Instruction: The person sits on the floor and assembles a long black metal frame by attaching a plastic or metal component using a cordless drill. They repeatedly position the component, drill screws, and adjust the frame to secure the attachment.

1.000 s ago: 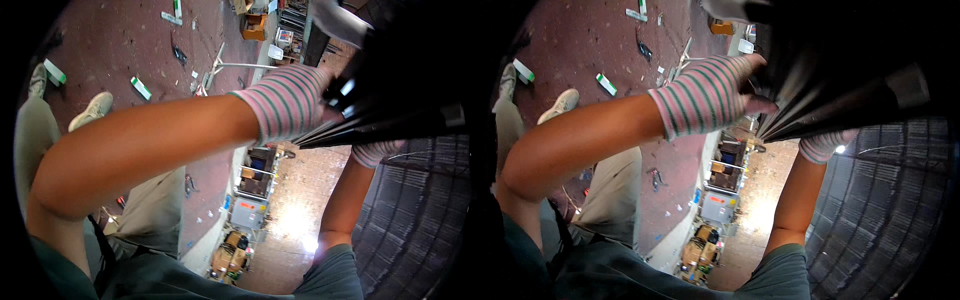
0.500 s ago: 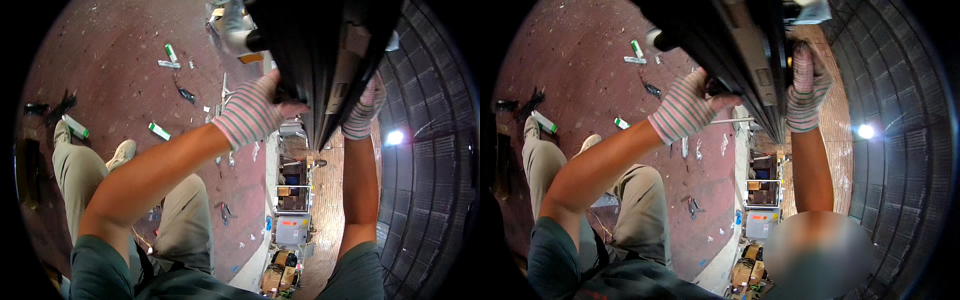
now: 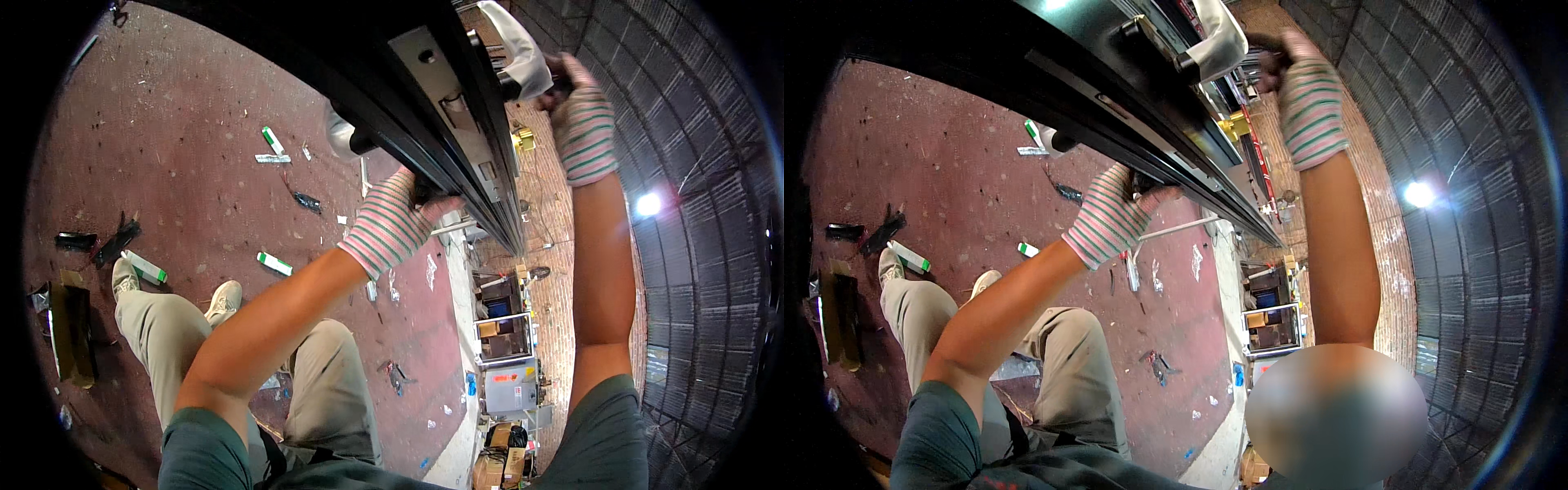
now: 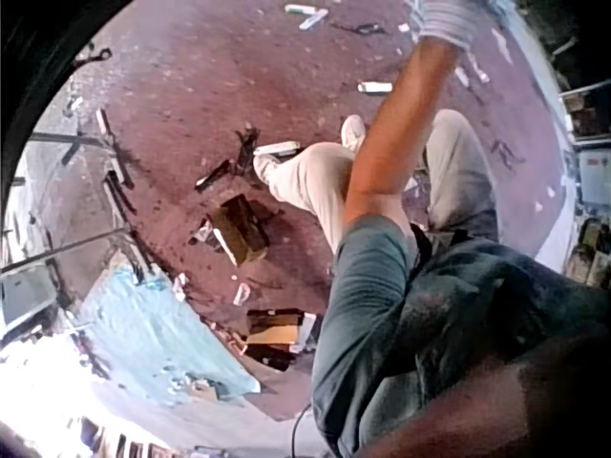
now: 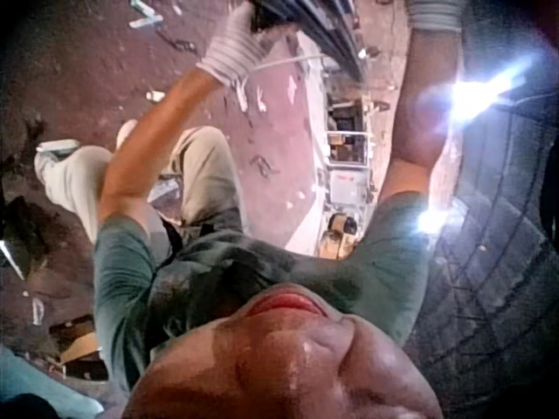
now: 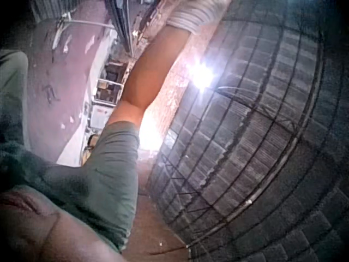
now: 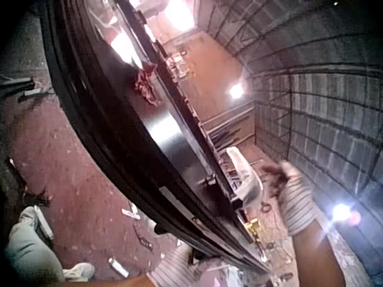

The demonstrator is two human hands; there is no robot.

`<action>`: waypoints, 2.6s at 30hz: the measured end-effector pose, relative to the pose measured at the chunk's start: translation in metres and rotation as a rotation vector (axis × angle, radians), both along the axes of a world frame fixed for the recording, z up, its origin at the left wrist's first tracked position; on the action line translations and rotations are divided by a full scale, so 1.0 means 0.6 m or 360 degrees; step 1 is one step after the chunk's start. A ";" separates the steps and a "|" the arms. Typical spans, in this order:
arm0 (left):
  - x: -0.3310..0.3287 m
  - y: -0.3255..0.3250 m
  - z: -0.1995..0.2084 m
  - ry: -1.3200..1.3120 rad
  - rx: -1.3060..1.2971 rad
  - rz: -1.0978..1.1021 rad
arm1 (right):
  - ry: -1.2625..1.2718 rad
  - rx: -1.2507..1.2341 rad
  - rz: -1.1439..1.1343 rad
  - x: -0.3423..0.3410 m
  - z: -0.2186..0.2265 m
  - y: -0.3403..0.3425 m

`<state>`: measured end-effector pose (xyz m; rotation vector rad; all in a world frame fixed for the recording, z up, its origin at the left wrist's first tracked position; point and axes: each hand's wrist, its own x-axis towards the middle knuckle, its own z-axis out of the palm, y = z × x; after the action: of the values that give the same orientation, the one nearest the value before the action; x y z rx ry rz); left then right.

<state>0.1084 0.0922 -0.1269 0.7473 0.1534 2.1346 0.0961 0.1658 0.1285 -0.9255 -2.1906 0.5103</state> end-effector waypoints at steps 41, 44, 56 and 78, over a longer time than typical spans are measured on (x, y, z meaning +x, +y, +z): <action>-0.085 -0.395 -0.306 0.0775 -0.2162 0.0195 | -0.0462 -0.0994 -0.0969 0.749 -0.838 -0.194; -0.143 -0.457 -0.248 0.1072 -0.2167 0.0663 | -0.1056 -0.1703 -0.1071 0.834 -0.969 -0.221; -0.135 -0.519 -0.272 0.1196 -0.2271 0.1320 | -0.0016 -0.1899 -0.1617 0.631 -1.166 -0.310; 0.031 -0.286 -0.180 0.0456 -0.1920 0.0452 | 0.0830 -0.0670 -0.0298 0.783 -0.316 -0.242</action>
<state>0.1270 -0.0792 -0.2349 0.2741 1.5933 1.6994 0.5657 0.0204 -0.0614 -1.0567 -1.5372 1.0180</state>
